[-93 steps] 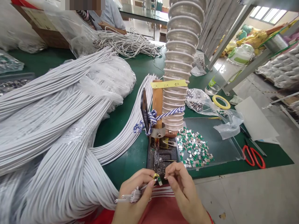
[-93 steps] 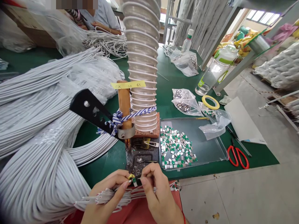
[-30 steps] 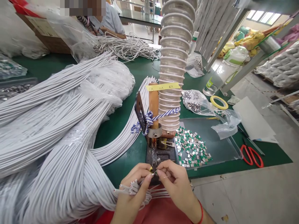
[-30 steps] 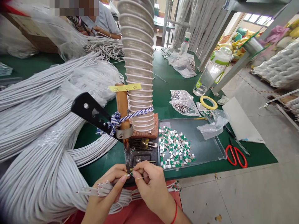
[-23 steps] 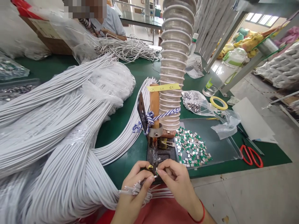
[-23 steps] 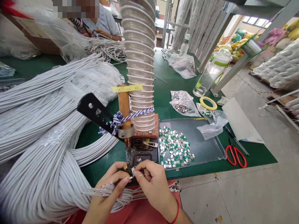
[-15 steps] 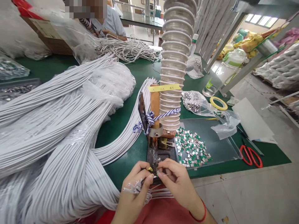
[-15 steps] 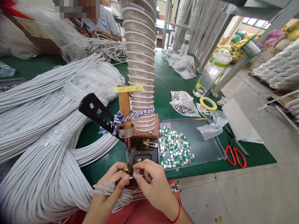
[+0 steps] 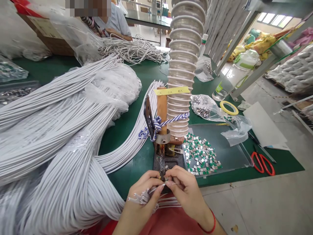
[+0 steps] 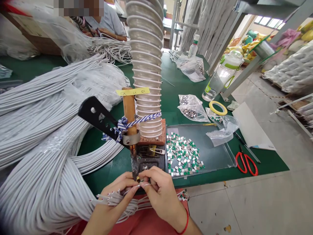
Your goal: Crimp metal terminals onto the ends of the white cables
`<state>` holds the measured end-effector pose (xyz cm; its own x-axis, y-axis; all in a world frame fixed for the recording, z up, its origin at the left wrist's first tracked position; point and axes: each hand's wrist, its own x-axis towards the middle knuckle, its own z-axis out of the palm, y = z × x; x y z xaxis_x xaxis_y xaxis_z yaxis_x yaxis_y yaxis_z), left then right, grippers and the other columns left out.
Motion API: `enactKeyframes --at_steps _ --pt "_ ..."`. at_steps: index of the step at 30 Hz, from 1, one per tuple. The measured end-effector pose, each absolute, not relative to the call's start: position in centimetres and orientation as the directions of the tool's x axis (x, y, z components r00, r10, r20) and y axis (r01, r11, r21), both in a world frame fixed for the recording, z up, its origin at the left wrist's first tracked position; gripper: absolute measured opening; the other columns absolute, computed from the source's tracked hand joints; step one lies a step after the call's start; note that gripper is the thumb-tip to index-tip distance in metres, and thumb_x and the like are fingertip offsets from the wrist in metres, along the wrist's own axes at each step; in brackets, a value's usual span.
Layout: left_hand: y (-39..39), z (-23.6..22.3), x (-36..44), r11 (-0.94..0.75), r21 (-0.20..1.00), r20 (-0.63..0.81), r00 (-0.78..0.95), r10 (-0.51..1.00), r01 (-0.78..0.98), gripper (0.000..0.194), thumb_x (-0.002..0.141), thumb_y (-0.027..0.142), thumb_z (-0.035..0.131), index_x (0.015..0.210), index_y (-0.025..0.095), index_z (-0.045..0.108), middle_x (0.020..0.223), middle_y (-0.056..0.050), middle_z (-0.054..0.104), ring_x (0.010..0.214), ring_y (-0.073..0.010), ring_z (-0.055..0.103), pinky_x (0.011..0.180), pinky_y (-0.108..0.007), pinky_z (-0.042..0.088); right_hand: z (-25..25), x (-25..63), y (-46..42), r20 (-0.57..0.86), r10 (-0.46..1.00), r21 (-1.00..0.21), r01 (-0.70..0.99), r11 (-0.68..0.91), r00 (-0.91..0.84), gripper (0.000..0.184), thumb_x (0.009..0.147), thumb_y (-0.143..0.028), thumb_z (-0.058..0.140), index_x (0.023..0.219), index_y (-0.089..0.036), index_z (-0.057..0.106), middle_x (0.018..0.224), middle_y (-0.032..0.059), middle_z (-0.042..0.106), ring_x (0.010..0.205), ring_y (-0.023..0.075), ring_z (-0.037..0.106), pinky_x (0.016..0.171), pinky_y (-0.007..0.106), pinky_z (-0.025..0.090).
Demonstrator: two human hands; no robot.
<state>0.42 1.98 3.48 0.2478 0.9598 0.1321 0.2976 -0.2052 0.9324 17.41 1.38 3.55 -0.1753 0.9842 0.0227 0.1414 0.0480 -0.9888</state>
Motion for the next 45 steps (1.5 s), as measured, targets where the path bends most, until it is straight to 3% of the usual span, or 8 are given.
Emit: enactKeyframes --at_steps 4,7,12,16,27,38,42,45 --pt "2.1 3.8 0.9 -0.224 0.926 0.161 0.22 0.962 0.303 0.023 0.088 0.013 0.057 0.068 0.017 0.07 0.071 -0.004 0.071 0.062 -0.0141 0.068 0.06 -0.017 0.053 3.1 17.4 1.0 -0.027 0.993 -1.0 0.004 -0.026 -0.119 0.013 0.088 -0.013 0.061 0.094 -0.023 0.057 0.07 -0.007 0.04 0.054 0.0112 0.03 0.052 0.025 0.026" --pt "2.1 3.9 1.0 -0.223 0.918 0.174 0.173 0.97 0.329 0.025 0.086 0.014 0.057 0.064 0.017 0.068 0.069 -0.004 0.07 0.059 -0.0139 0.067 0.056 -0.018 0.052 2.9 17.5 0.7 0.019 0.995 -0.993 -0.114 0.008 -0.093 0.013 0.091 -0.019 0.059 0.086 -0.024 0.047 0.077 -0.0044 0.04 0.062 0.0136 0.035 0.056 0.026 0.03" --pt "2.2 4.1 1.1 -0.209 0.921 0.18 0.115 0.977 0.33 0.025 0.084 0.013 0.057 0.061 0.017 0.065 0.068 -0.004 0.07 0.058 -0.0142 0.068 0.056 -0.018 0.052 3.0 17.1 0.5 0.069 0.996 -0.998 -0.015 0.068 -0.055 0.014 0.098 -0.018 0.05 0.085 -0.023 0.049 0.083 -0.0011 0.045 0.072 0.016 0.043 0.064 0.027 0.037" --pt "2.3 4.3 1.0 -0.196 0.924 0.167 0.116 0.979 0.328 0.025 0.084 0.014 0.057 0.06 0.017 0.065 0.07 -0.005 0.072 0.057 -0.0143 0.068 0.053 -0.018 0.051 2.9 16.3 0.6 0.105 0.994 -0.993 0.051 0.105 -0.007 0.013 0.095 -0.014 0.054 0.086 -0.022 0.055 0.089 0.0021 0.055 0.079 0.017 0.054 0.068 0.026 0.044" --pt "2.3 4.8 1.0 -0.186 0.931 0.165 0.094 0.982 0.315 0.024 0.084 0.013 0.057 0.062 0.019 0.065 0.073 -0.004 0.073 0.061 -0.0157 0.069 0.055 -0.02 0.052 3.7 15.8 0.7 0.103 0.994 -0.995 0.019 0.103 0.027 0.014 0.091 -0.011 0.06 0.081 -0.02 0.062 0.088 0.0049 0.063 0.078 0.0178 0.061 0.069 0.027 0.05" --pt "1.8 3.5 0.1 -0.164 0.914 0.108 0.169 0.98 0.371 0.023 0.089 0.014 0.056 0.067 0.02 0.062 0.081 -0.004 0.072 0.069 -0.0168 0.069 0.061 -0.022 0.053 3.3 16.2 0.3 0.056 0.998 -0.998 -0.01 0.056 -0.006 0.013 0.095 -0.018 0.058 0.082 -0.021 0.058 0.088 0.0039 0.058 0.075 0.0167 0.057 0.063 0.025 0.047" --pt "1.0 3.0 -0.3 -0.151 0.921 0.088 0.185 0.979 0.36 0.023 0.09 0.015 0.056 0.068 0.02 0.062 0.081 -0.004 0.072 0.071 -0.0175 0.07 0.064 -0.022 0.053 3.4 17.0 -0.3 0.015 0.998 -0.995 0.094 0.022 -0.068 0.016 0.095 -0.02 0.056 0.08 -0.022 0.053 0.076 -0.0014 0.05 0.065 0.0145 0.047 0.057 0.024 0.039" --pt "0.2 2.9 -0.2 -0.123 0.938 0.065 0.186 0.98 0.324 0.022 0.089 0.014 0.057 0.069 0.021 0.061 0.081 -0.003 0.072 0.071 -0.0177 0.069 0.064 -0.021 0.053 4.0 17.6 -0.7 -0.02 0.99 -0.984 0.179 0.006 -0.14 0.008 0.091 -0.019 0.058 0.084 -0.021 0.056 0.075 -0.0032 0.045 0.056 0.0115 0.039 0.05 0.023 0.033"
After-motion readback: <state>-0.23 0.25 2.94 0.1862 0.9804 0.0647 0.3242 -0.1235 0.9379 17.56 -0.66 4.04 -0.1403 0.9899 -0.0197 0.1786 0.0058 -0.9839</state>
